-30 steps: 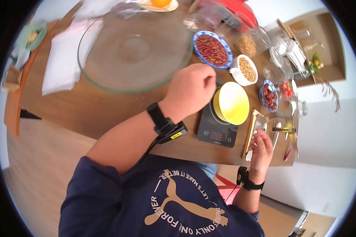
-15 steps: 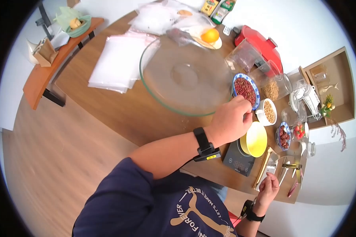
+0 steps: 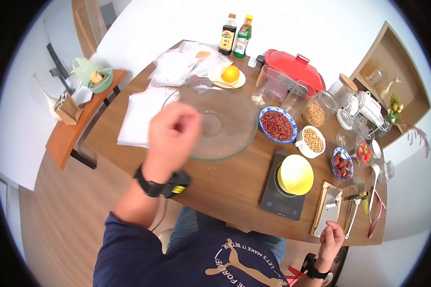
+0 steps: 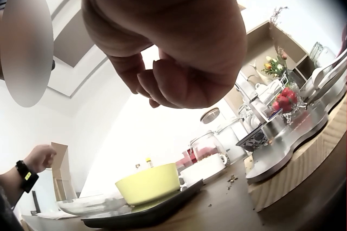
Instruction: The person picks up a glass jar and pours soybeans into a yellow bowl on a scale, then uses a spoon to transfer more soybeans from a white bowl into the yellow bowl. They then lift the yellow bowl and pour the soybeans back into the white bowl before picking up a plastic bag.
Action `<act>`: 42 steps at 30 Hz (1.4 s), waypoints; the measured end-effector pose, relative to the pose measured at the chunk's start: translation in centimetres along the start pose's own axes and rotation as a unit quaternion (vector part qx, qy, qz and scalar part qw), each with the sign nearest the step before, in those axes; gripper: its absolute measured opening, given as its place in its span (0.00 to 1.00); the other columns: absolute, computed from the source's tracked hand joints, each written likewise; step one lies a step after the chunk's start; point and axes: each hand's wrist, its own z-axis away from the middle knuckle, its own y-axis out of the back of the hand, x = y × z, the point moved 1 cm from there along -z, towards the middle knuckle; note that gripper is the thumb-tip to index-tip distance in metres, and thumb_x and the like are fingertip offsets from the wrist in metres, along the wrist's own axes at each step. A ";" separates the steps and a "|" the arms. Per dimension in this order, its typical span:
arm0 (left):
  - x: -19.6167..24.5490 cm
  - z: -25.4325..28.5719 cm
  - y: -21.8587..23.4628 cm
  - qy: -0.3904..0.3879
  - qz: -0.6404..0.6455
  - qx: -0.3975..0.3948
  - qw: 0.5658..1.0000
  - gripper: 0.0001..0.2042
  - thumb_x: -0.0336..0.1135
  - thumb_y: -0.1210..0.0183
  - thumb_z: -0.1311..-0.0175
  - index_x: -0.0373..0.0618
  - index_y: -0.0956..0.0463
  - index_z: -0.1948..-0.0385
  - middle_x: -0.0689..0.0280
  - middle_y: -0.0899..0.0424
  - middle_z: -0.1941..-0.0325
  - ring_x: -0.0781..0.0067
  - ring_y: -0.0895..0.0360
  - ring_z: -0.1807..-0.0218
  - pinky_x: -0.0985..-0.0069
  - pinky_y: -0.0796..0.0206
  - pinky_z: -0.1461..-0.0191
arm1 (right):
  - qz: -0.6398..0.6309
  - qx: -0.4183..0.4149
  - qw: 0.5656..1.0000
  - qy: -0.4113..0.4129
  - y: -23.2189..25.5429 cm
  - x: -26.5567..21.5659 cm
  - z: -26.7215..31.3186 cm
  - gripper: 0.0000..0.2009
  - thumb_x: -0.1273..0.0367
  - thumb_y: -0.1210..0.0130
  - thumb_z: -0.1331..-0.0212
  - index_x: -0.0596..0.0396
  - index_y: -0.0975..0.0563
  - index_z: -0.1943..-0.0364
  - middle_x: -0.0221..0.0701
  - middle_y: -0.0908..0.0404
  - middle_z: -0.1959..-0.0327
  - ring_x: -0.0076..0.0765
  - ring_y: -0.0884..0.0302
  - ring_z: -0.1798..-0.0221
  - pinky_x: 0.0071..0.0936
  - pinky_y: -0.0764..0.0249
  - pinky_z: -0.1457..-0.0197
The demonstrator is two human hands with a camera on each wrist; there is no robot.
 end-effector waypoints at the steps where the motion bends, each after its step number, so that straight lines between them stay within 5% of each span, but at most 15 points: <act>1: -1.0 -0.2 1.3 0.021 -0.003 0.020 1.000 0.02 0.22 0.42 0.40 0.39 0.25 0.71 0.75 0.26 0.73 0.89 0.33 0.72 0.88 0.40 0.69 | -0.017 0.002 1.000 -0.010 0.4 0.1 0.1 0.08 0.70 0.44 0.37 0.58 0.22 0.58 0.17 0.36 0.83 0.11 0.46 0.83 0.13 0.53 0.81; 4: -4.3 -1.4 5.5 0.050 -0.190 0.071 0.978 0.03 0.25 0.39 0.45 0.36 0.24 0.73 0.65 0.24 0.79 0.78 0.30 0.77 0.79 0.36 0.71 | -0.058 -0.010 0.998 -0.017 1.5 0.2 0.6 0.08 0.70 0.43 0.38 0.59 0.22 0.58 0.17 0.35 0.82 0.11 0.46 0.83 0.13 0.53 0.81; 8: -12.0 -3.0 11.8 0.150 -0.374 -0.001 0.915 0.13 0.36 0.35 0.48 0.37 0.21 0.64 0.53 0.18 0.64 0.57 0.20 0.60 0.66 0.29 0.53 | -0.046 -0.041 0.998 -0.001 3.0 1.0 0.8 0.09 0.69 0.43 0.38 0.59 0.23 0.57 0.17 0.36 0.82 0.12 0.48 0.84 0.13 0.55 0.82; 11: -12.8 -3.1 13.0 0.164 -0.462 -0.024 0.871 0.19 0.41 0.34 0.49 0.37 0.22 0.59 0.48 0.20 0.55 0.50 0.23 0.50 0.62 0.32 0.44 | -0.045 -0.053 0.998 0.005 3.4 1.3 1.0 0.09 0.70 0.43 0.38 0.60 0.23 0.57 0.18 0.35 0.81 0.12 0.46 0.83 0.13 0.53 0.82; 15: -12.5 -2.9 12.2 0.160 -0.471 -0.096 0.862 0.20 0.42 0.34 0.49 0.37 0.22 0.58 0.48 0.20 0.56 0.49 0.23 0.50 0.61 0.32 0.45 | -0.046 -0.035 0.998 -0.026 3.5 1.5 1.3 0.10 0.69 0.39 0.42 0.59 0.21 0.59 0.18 0.33 0.79 0.12 0.43 0.81 0.13 0.50 0.80; 24: -16.7 -3.3 11.8 0.177 -0.478 -0.115 0.853 0.20 0.44 0.35 0.49 0.35 0.21 0.63 0.48 0.18 0.59 0.49 0.22 0.53 0.62 0.31 0.49 | -0.035 -0.024 0.998 -0.042 4.3 2.1 1.4 0.10 0.68 0.39 0.42 0.59 0.21 0.59 0.17 0.34 0.80 0.12 0.43 0.81 0.13 0.50 0.80; 33: -20.0 -6.1 12.9 0.321 -0.479 -0.177 0.797 0.28 0.48 0.30 0.57 0.36 0.22 0.57 0.47 0.18 0.54 0.51 0.22 0.50 0.63 0.31 0.46 | -0.035 -0.029 0.998 -0.048 4.2 2.5 1.4 0.12 0.66 0.38 0.41 0.59 0.22 0.59 0.17 0.35 0.82 0.12 0.44 0.82 0.13 0.51 0.81; 42: -21.3 -6.2 12.3 0.309 -0.467 -0.210 0.802 0.31 0.47 0.28 0.61 0.35 0.22 0.55 0.49 0.18 0.54 0.52 0.21 0.50 0.63 0.30 0.45 | -0.020 -0.032 0.997 -0.060 4.3 2.4 1.3 0.11 0.67 0.39 0.41 0.58 0.22 0.59 0.17 0.34 0.81 0.12 0.43 0.82 0.13 0.50 0.81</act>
